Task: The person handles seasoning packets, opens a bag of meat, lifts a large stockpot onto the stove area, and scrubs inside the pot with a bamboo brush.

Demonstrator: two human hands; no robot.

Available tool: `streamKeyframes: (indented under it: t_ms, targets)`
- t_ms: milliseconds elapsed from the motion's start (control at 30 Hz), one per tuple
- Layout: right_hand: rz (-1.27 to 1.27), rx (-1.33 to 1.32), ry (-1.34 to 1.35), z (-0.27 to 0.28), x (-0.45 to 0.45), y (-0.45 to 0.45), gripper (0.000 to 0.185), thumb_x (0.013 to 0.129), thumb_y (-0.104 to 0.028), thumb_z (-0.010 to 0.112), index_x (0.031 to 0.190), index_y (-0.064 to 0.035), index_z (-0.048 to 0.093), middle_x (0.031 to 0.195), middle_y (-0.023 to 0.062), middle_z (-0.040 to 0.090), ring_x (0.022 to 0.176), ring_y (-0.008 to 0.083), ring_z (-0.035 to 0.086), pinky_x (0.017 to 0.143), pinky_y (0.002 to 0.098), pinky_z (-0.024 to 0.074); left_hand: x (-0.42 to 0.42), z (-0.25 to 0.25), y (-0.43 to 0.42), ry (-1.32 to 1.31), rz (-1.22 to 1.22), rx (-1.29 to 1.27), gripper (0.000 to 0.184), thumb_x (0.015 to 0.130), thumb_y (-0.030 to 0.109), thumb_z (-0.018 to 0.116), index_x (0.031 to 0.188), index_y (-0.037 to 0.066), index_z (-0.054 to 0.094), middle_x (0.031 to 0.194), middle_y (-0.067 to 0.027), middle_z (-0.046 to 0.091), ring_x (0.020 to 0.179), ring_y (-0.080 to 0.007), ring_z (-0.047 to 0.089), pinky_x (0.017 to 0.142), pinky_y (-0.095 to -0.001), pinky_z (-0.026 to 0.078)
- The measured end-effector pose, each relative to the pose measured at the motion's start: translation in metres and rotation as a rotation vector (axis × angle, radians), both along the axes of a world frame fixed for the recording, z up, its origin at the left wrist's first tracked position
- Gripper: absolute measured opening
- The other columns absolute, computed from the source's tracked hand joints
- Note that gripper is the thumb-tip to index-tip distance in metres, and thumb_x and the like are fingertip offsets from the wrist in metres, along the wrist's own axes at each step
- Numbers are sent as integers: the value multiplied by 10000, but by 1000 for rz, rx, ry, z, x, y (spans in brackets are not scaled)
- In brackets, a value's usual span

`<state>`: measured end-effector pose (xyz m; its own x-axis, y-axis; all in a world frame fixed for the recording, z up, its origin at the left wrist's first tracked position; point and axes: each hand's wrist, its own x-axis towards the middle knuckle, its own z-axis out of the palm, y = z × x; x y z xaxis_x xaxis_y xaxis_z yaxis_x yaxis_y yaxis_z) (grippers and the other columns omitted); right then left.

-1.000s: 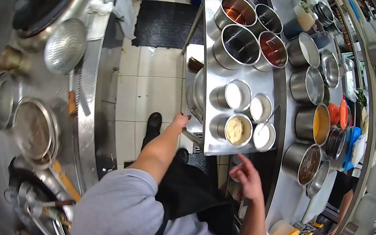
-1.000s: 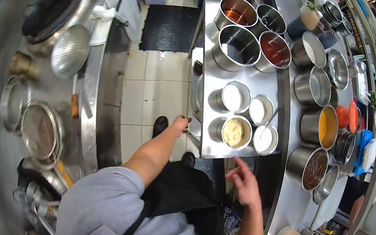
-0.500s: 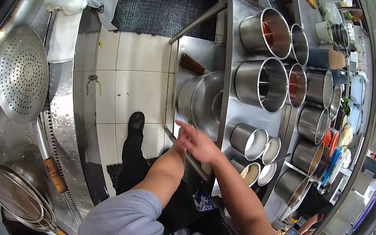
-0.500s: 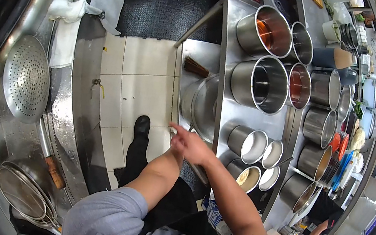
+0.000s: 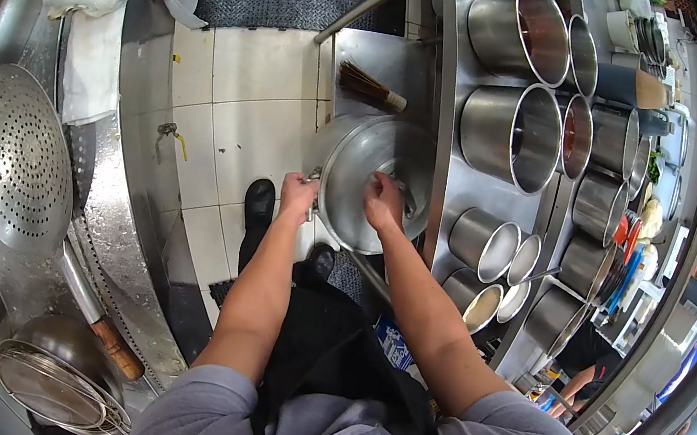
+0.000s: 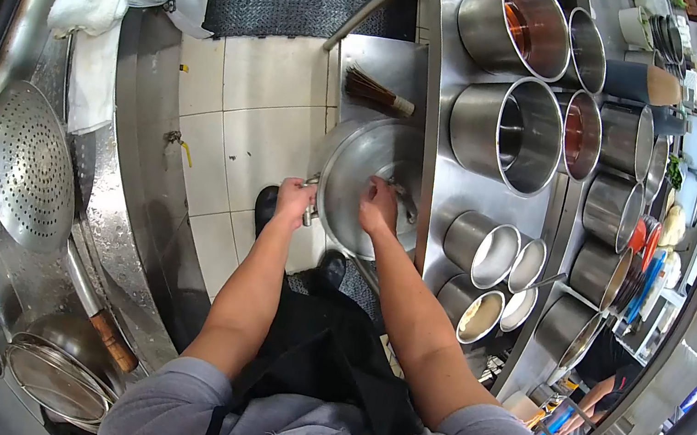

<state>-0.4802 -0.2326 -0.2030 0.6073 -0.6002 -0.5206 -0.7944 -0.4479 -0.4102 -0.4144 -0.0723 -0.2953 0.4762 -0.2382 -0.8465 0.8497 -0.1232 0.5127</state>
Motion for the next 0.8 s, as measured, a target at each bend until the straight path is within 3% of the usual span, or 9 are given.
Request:
streamKeyframes:
  t_ms: [133, 233, 267, 433, 500, 600, 667, 733, 800]
  targets:
    - [-57, -238, 73, -7, 6, 0, 539, 837, -172, 561, 1363, -87, 480, 1317, 169, 505, 1234, 338, 483, 1037, 417, 394, -21, -12, 26, -182, 24, 256, 322, 837, 109, 650, 1082, -52, 517, 961, -144, 594, 849, -215, 581, 749, -349, 481]
    - [-79, -252, 109, 8, 28, 12, 563, 848, -168, 537, 1394, -77, 436, 1402, 165, 424, 1315, 344, 391, 1091, 438, 340, -48, -29, 48, -48, 93, 233, 341, 853, 133, 649, 1108, -46, 509, 1011, -151, 580, 916, -219, 558, 813, -347, 463]
    - [-44, -245, 82, 6, 36, 11, 586, 847, -174, 543, 1411, -84, 413, 1434, 154, 392, 1339, 340, 362, 1099, 445, 328, -65, -50, 55, -64, 133, 264, 336, 871, 158, 647, 1104, -44, 513, 963, -145, 585, 820, -207, 569, 743, -350, 477]
    - [91, -281, 111, -2, 82, 12, 616, 858, -170, 523, 1446, -90, 361, 1515, 136, 300, 1401, 330, 282, 1118, 485, 284, -96, -26, 80, 75, 189, 288, 310, 902, 201, 624, 1058, -43, 512, 757, -97, 563, 608, -186, 543, 551, -346, 456]
    - [367, -399, 183, -15, 99, 5, 580, 876, -166, 491, 1436, -73, 374, 1529, 148, 290, 1415, 334, 267, 1119, 519, 268, -111, -26, 84, 253, 346, 158, 264, 919, 197, 598, 1013, -32, 506, 684, -71, 519, 567, -175, 522, 519, -331, 449]
    - [259, -547, 127, -35, 135, -25, 577, 880, -221, 491, 1435, -95, 397, 1501, 160, 324, 1412, 340, 264, 1121, 508, 259, -129, -27, 75, 222, 536, 88, 192, 927, 170, 570, 916, 3, 475, 649, -51, 481, 502, -150, 486, 450, -299, 419]
    - [113, -530, 293, -22, 157, -48, 528, 906, -286, 476, 1398, -98, 456, 1488, 174, 353, 1402, 343, 303, 1114, 510, 286, -138, -30, 71, 209, 556, 98, 181, 923, 160, 564, 903, 8, 468, 647, -49, 481, 497, -151, 485, 445, -303, 413]
    - [150, -206, 409, -142, 141, -140, 498, 924, -367, 486, 1322, -71, 529, 1446, 190, 407, 1345, 362, 394, 1082, 533, 335, -138, -29, 72, 204, 568, 132, 161, 916, 144, 552, 897, 11, 464, 644, -49, 482, 490, -152, 482, 440, -306, 405]
    - [-32, -367, 447, -12, 165, -58, 501, 920, -436, 512, 1255, -69, 577, 1405, 189, 453, 1263, 371, 478, 1047, 557, 372, -141, -35, 75, 214, 568, 157, 140, 906, 131, 540, 917, 8, 474, 646, -52, 491, 485, -153, 481, 438, -310, 399]
